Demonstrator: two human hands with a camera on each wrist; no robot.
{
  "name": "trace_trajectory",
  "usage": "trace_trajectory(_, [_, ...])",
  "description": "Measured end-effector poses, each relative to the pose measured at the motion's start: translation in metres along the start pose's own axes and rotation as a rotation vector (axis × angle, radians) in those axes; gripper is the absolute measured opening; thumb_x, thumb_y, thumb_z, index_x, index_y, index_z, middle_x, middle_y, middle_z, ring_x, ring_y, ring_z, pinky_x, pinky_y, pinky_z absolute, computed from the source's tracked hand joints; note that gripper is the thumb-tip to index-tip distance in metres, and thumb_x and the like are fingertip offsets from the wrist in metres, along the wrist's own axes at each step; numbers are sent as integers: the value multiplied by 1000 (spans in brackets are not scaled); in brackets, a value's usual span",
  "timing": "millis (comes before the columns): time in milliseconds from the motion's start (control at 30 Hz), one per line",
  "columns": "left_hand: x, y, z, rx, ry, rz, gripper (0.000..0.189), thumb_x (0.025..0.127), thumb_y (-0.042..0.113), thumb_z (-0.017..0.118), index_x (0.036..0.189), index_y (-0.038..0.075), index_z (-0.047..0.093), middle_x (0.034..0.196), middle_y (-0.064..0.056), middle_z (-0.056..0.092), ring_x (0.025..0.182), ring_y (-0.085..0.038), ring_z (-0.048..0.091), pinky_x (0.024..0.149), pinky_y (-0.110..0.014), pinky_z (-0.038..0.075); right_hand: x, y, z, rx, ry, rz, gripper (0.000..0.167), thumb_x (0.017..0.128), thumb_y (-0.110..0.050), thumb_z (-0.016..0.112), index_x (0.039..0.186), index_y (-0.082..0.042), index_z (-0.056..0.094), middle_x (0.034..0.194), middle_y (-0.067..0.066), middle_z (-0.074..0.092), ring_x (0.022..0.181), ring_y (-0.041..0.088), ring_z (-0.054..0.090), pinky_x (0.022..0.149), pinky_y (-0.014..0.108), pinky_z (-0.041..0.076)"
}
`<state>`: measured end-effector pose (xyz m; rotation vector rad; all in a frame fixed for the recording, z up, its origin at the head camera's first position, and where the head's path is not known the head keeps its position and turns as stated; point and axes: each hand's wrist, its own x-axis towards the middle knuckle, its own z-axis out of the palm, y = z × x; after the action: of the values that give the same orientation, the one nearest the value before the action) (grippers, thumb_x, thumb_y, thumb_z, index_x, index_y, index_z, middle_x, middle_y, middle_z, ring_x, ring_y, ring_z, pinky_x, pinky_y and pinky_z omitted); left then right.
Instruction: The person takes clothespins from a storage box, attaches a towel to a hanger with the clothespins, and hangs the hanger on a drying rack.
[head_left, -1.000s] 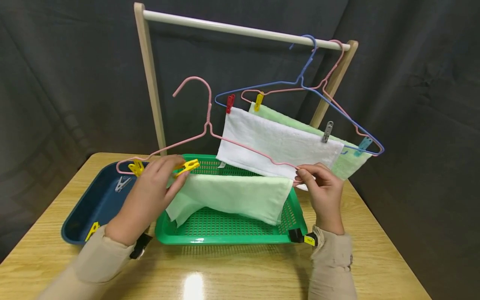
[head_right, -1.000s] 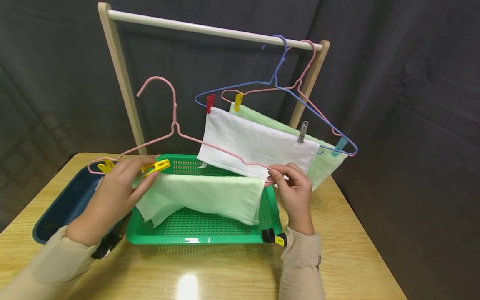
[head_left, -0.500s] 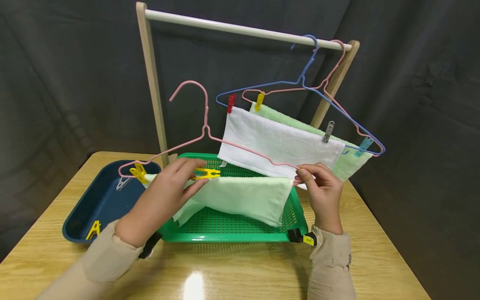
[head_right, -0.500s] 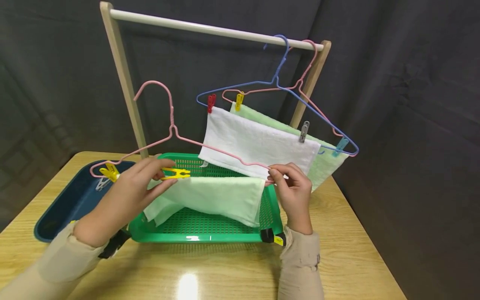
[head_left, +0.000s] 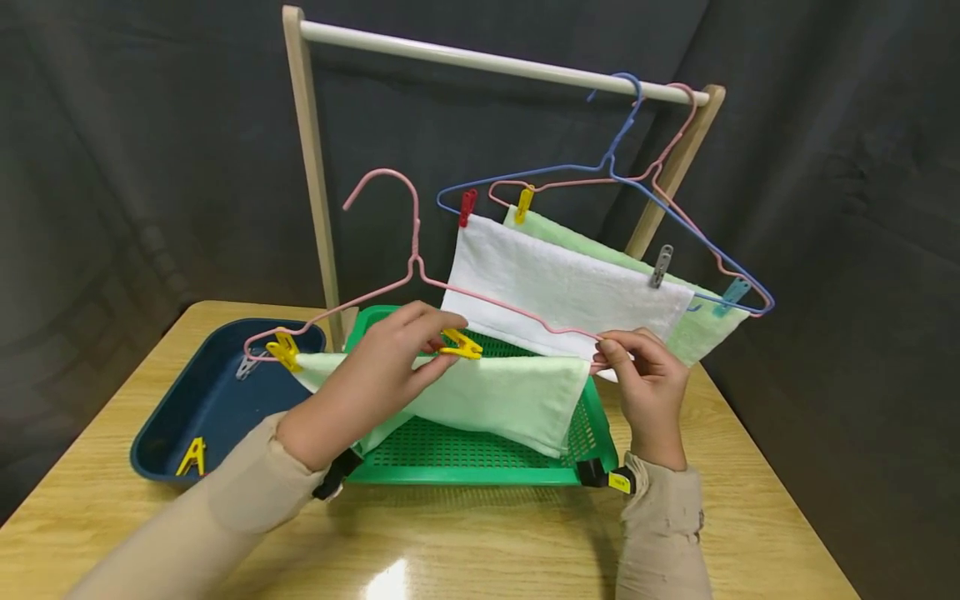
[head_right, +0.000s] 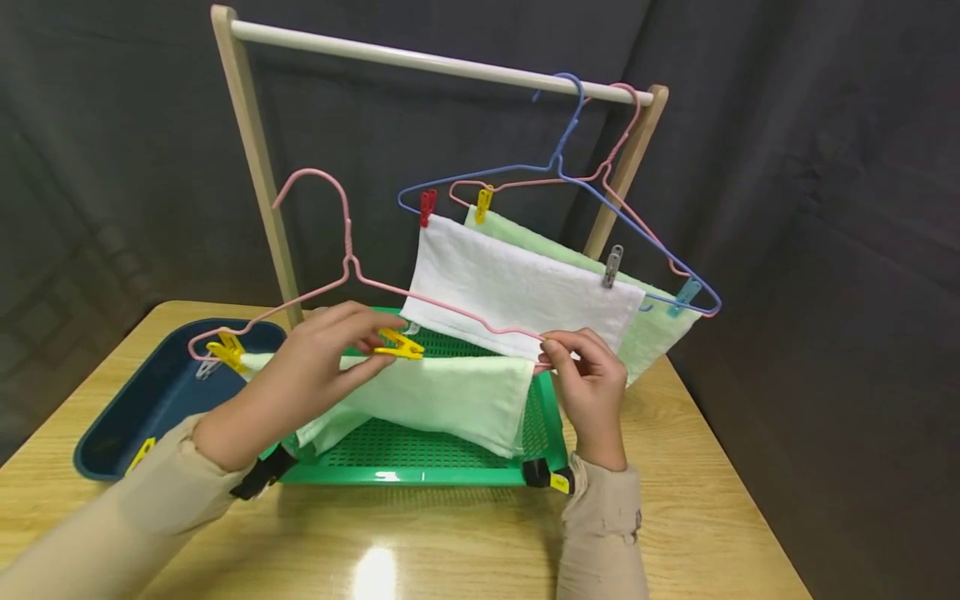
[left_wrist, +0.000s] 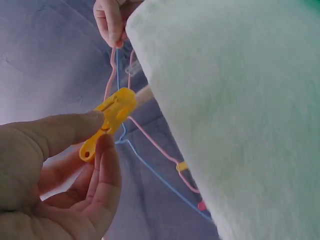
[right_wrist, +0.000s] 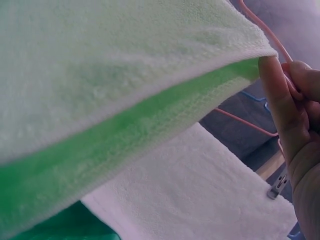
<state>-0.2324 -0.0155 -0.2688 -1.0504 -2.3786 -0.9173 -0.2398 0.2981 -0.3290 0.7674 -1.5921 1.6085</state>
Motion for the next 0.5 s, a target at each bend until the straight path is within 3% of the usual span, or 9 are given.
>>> trace_trajectory(200, [10,8,7,-130,-27,-119,33,85,5,82,113,3,65,105,-7,70,90,-18,71,81,-30,58,0,-1,2,7,26,6,6,88,26,58,91,27,63,78,14,64,69,17,69,63,28,59])
trace_trajectory(333, [14,13,10,-201,-22,-149,32,86,6,80,117,6,69,109,-4,71,94,-16,71,83,-28,58,1,-2,3,11,28,4,6,88,26,58,91,28,63,78,14,64,69,17,69,63,28,59])
trace_trajectory(500, [20,19,12,-220,1,-193,35,86,8,81,119,5,68,106,-4,73,93,-15,70,82,-30,58,0,-2,4,16,30,2,7,88,26,57,91,28,63,78,15,64,68,18,68,63,27,59])
